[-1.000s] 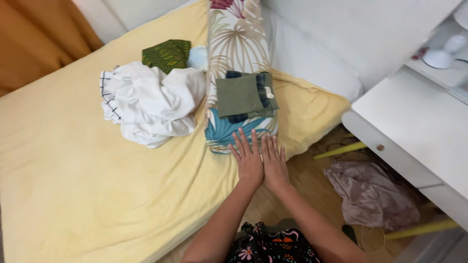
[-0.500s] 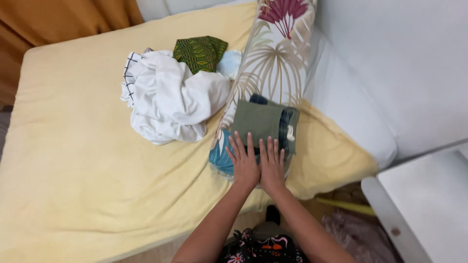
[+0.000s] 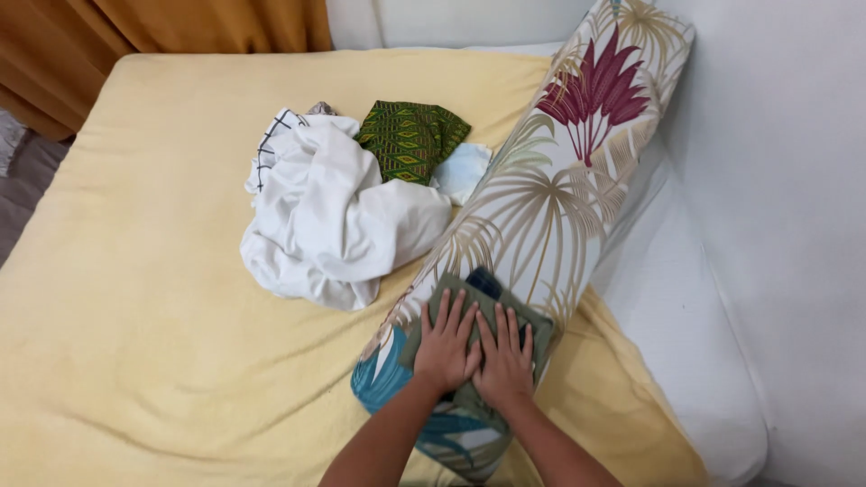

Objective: The person folds various clothing items, including a pink top, a black garment, and green shorts, on a bed. They then place the folded items into a wardrobe shelf. Finally, the person unfolds a white sheet on the bed.

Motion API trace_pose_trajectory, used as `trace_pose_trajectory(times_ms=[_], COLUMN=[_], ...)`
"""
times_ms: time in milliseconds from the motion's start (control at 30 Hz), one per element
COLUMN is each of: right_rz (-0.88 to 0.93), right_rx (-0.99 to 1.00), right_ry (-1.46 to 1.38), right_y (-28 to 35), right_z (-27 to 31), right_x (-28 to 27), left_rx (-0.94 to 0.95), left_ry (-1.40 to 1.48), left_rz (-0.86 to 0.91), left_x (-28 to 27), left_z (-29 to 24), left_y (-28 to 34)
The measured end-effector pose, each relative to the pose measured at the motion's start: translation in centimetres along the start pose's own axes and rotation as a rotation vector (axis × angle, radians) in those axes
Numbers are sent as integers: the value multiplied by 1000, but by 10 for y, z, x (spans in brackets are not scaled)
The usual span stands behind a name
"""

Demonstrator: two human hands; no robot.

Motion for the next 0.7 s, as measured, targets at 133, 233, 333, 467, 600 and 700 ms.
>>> trace_pose_trajectory(times_ms=[133, 233, 333, 467, 600, 700], right_rz=[45, -37, 28, -25, -42, -68], right_rx=[2, -40, 1, -23, -19, -16], right_ry=[-22, -56, -44, -46, -33, -30], right_y=[6, 7, 16, 15, 16, 13], right_z=[-8, -9, -12, -12, -10, -11], right_x=[23, 25, 37, 41, 37, 34], left_rx=[-17, 4, 11, -6, 3, 10], left_ry=[12, -26, -49, -49, -46, -58], left_rz=[-13, -23, -50, -22, -50, -66], left_x=[0, 10, 13, 19, 13, 12], left_z=[-1, -1, -1, 1, 0, -2], left_y=[1, 1, 3, 2, 2, 3])
Point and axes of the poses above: each hand's wrist, its own y-axis away from the middle knuckle, its own x-axis out of the palm, z = x × y, the point moved 10 cm from there along -y, towards the middle knuckle, and after that the axes turned 6 degrees about -x, right-handed, at the moved point
